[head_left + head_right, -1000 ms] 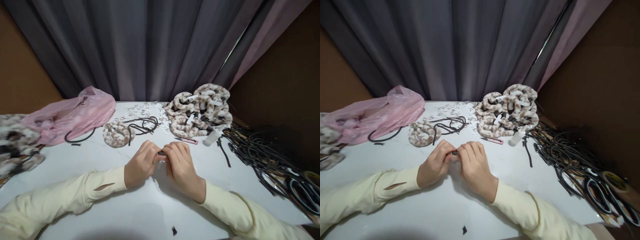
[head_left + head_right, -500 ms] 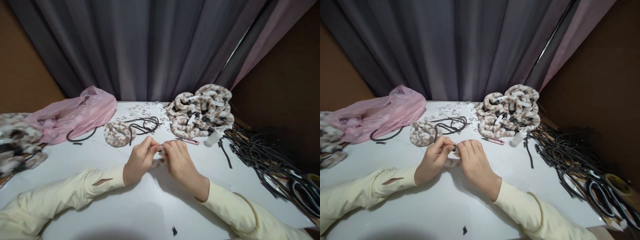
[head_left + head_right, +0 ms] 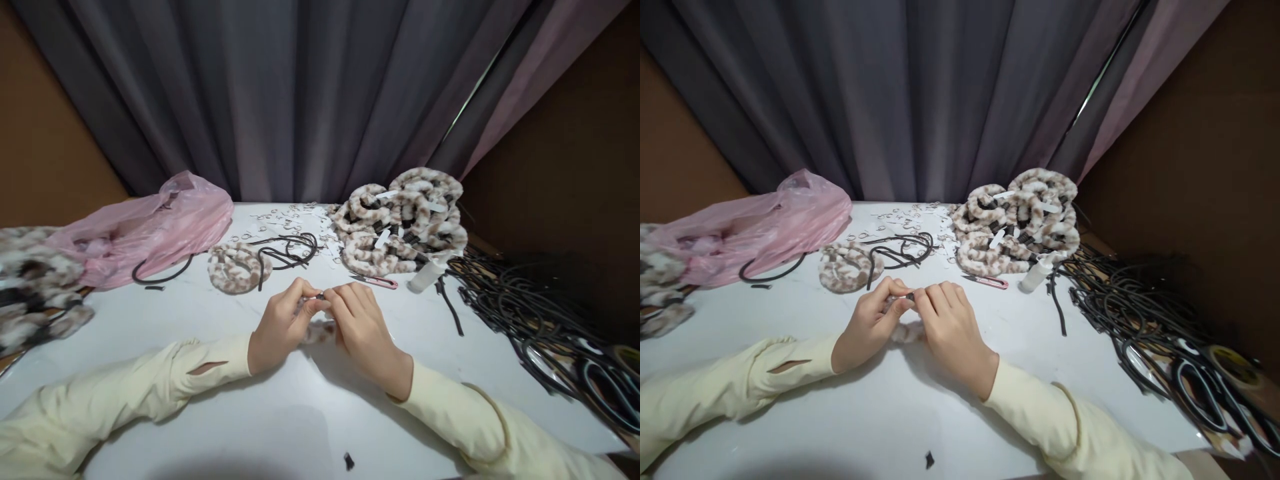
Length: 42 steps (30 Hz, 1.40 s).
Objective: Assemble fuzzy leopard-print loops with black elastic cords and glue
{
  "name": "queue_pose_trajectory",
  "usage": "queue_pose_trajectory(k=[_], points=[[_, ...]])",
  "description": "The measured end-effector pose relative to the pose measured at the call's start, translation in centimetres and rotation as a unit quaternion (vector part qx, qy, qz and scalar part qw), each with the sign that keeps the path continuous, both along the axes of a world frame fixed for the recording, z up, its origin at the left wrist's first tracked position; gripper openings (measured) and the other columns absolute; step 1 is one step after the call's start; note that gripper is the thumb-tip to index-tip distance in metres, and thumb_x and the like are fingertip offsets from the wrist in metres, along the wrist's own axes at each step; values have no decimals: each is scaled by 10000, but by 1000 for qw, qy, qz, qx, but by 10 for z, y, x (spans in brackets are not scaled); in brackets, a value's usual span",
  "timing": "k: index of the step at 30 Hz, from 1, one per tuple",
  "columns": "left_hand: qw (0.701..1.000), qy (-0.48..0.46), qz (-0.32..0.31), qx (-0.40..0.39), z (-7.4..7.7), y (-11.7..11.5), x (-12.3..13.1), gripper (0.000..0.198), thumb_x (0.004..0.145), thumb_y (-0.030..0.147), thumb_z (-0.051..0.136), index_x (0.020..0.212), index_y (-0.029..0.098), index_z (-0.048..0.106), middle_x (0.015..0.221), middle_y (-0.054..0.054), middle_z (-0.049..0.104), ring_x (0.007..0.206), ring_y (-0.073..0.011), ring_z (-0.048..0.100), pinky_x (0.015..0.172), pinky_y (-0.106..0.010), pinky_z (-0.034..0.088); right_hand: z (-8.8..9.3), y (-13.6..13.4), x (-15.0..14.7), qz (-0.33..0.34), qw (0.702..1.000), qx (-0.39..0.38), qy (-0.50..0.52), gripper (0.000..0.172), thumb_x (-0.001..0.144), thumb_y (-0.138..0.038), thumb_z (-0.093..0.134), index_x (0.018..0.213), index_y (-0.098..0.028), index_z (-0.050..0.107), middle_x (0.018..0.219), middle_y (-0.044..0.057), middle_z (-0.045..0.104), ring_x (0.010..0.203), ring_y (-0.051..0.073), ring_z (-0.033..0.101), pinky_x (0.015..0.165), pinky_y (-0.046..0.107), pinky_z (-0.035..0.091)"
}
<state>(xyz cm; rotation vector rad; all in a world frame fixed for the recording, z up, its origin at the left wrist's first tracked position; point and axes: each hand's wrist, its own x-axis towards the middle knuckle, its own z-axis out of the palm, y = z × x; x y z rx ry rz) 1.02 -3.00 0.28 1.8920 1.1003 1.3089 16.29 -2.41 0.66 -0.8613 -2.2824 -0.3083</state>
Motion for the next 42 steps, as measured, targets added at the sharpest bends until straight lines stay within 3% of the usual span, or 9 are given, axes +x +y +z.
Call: queue_pose_trajectory(k=[4, 9, 13, 18, 22, 25, 34, 38, 42], points=[[996, -24, 13, -89, 9, 3, 1, 278, 865, 417, 458, 714, 184, 432, 631, 37, 478, 546, -98, 403, 534, -227, 323, 0, 5, 2, -10, 1000, 26, -7, 230, 907, -103, 323, 939, -104, 551, 758, 86, 561, 710, 197, 415, 657, 324, 338], [981, -81, 11, -176, 17, 14, 1, 393, 847, 486, 467, 625, 175, 375, 545, 55, 360, 504, -81, 314, 496, -218, 278, -4, 4, 8, -21, 992, 126, 9, 253, 884, -118, 405, 1103, -152, 528, 1032, 118, 627, 979, 250, 470, 780, 371, 330], [960, -158, -16, -231, 16, 19, 1, 430, 817, 537, 483, 617, 179, 352, 561, 57, 334, 522, -82, 321, 525, -221, 299, -6, -2, 8, 4, 991, 131, -7, 237, 841, -96, 437, 1024, -149, 577, 1012, 99, 661, 891, 244, 504, 708, 364, 329], [949, -181, -9, -256, 16, 20, 2, 471, 774, 591, 498, 602, 180, 344, 552, 60, 331, 509, -80, 322, 507, -215, 284, -6, -2, -2, -26, 982, -169, 77, 163, 844, -149, 422, 872, -145, 583, 764, 78, 636, 666, 183, 514, 574, 302, 358], [969, -126, 13, -211, 14, 20, 2, 438, 818, 532, 468, 588, 177, 355, 552, 54, 345, 519, -87, 325, 507, -217, 275, -6, 2, -10, 31, 852, -481, 204, 217, 868, -296, 456, 704, -162, 502, 586, -10, 527, 509, 108, 457, 481, 232, 341], [989, -42, 43, -138, 10, 20, 0, 378, 838, 453, 478, 600, 177, 375, 549, 53, 359, 528, -93, 335, 519, -222, 279, -4, 3, -10, 61, 799, -547, 242, 311, 879, -312, 440, 608, -162, 443, 552, -21, 475, 507, 87, 424, 482, 217, 321], [996, 81, 31, -22, -3, 22, -2, 236, 859, 258, 454, 641, 180, 410, 576, 51, 455, 532, -91, 411, 540, -214, 312, 8, -3, -4, 107, 872, -459, 132, 321, 886, -218, 409, 575, -181, 340, 495, -62, 347, 461, 69, 301, 460, 210, 241], [992, 121, 23, 5, -4, 24, -3, 259, 862, 242, 447, 618, 184, 382, 572, 46, 433, 545, -99, 415, 545, -220, 311, 5, -2, 0, 96, 908, -400, 86, 261, 878, -160, 394, 617, -179, 399, 527, -47, 423, 463, 77, 361, 470, 206, 274], [984, 175, 19, 18, -7, 27, -6, 284, 876, 245, 422, 609, 187, 344, 590, 35, 413, 573, -113, 416, 569, -233, 306, -1, 2, 9, 52, 963, -262, 26, 143, 845, -82, 407, 894, -151, 522, 718, 25, 575, 587, 126, 506, 535, 223, 348]])
